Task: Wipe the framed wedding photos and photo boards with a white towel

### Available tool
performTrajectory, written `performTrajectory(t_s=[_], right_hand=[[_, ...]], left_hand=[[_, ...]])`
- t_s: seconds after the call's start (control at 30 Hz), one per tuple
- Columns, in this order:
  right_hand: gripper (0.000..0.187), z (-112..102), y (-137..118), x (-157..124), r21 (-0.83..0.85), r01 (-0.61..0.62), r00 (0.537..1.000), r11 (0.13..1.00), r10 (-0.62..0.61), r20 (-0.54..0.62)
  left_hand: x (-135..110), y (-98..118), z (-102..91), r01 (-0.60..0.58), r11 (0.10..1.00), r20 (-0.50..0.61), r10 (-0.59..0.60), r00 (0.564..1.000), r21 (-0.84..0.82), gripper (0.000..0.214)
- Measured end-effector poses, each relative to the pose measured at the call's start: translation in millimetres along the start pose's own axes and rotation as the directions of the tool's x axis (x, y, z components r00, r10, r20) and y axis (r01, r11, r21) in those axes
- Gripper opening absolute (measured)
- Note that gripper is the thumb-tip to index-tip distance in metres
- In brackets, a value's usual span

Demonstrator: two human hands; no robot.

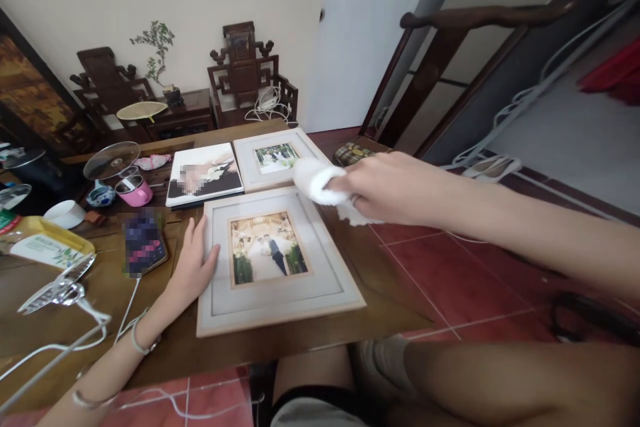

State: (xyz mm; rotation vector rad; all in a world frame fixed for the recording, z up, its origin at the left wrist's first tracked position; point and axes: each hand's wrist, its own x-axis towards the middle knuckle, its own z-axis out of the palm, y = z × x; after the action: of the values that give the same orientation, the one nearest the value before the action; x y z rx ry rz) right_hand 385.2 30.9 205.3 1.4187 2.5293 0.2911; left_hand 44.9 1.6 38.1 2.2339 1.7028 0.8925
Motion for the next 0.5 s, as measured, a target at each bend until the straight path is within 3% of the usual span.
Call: performTrajectory(t_s=[0.1,0.17,0.23,0.3,0.37,0.43,0.5], right_hand=[[0.034,25,42,-17,-0.096,-0.02,0.991,0.995,0.007,-0.134],[0.031,45,60,-26,-0.134,0.079,0.965,0.988,-0.109,-0.237],[0.029,65,74,-32,-0.185,0.22,0.893,0.958,-0.274,-0.356],[0.026,83,85,-33,-0.22,0.336,0.823,0.916,-0.399,-0.404],[0.019,95,94,-32,-0.226,0.395,0.776,0.891,-0.455,-0.438],[0.014,102,102,-29,-0.202,0.434,0.745,0.878,-0.476,-0.467],[0.01,107,108,-28,-0.153,0.473,0.732,0.868,-0.483,-0.48]], left_hand=[[14,18,1.2,0.072,0.994,0.055,-0.068,0.996,-0.077,0.068],[23,29,-1.0,0.173,0.974,0.108,-0.158,0.982,-0.144,0.075],[34,39,-4.8,0.262,0.936,0.128,-0.237,0.963,-0.235,0.085],[50,47,-10.1,0.371,0.86,0.136,-0.345,0.929,-0.35,0.094],[68,57,-16.9,0.518,0.721,0.175,-0.498,0.849,-0.461,0.103],[86,70,-24.2,0.638,0.552,0.226,-0.635,0.739,-0.537,0.106],[99,89,-29.9,0.706,0.399,0.327,-0.68,0.656,-0.585,0.095]])
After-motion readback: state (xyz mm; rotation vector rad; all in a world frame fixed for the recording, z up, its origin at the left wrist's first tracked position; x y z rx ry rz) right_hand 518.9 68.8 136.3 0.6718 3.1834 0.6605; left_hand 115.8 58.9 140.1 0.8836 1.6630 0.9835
